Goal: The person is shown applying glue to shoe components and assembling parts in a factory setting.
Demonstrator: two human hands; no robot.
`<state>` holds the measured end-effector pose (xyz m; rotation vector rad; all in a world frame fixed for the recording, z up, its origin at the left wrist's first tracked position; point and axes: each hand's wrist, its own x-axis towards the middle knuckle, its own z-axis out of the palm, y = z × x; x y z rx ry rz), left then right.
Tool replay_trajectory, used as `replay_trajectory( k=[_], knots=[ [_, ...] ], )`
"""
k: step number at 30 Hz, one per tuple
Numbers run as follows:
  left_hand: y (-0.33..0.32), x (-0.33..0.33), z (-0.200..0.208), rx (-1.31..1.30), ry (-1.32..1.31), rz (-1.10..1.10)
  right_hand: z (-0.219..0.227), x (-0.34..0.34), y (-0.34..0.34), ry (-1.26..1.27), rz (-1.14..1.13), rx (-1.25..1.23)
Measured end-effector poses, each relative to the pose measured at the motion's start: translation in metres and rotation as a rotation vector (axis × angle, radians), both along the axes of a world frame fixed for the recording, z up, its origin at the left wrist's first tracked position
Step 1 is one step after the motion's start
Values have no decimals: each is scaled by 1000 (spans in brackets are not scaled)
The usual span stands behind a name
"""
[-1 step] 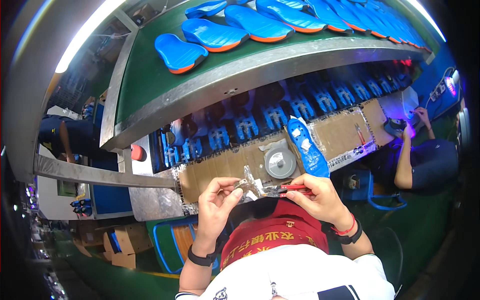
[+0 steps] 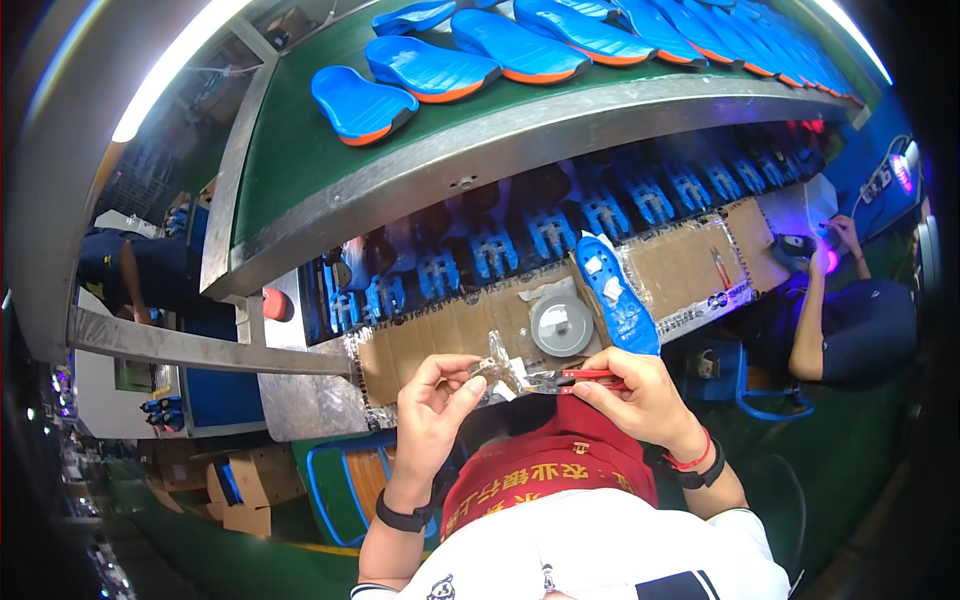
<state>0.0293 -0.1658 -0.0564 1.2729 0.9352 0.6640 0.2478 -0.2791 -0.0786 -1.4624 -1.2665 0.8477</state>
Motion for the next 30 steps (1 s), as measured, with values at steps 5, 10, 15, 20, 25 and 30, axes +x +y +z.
replay_trajectory(
  k=[5, 10, 15, 20, 25, 30],
  knots=[
    [0, -5, -4, 9, -21, -17, -4, -4, 0, -4, -18, 6],
    [1, -8, -9, 27, -2, -34, -6, -6, 1, 4, -28, -1],
    [0, -9, -11, 49, 22, -61, -4, -6, 4, 40, -33, -48],
    [0, -9, -10, 32, 16, -59, -4, -7, 5, 110, -40, -86],
    [1, -6, -6, -68, -23, -43, -5, -10, 7, 190, -56, -103],
    [2, -8, -11, 1, -17, -90, -6, -13, 11, 270, -115, -93]
  ],
)
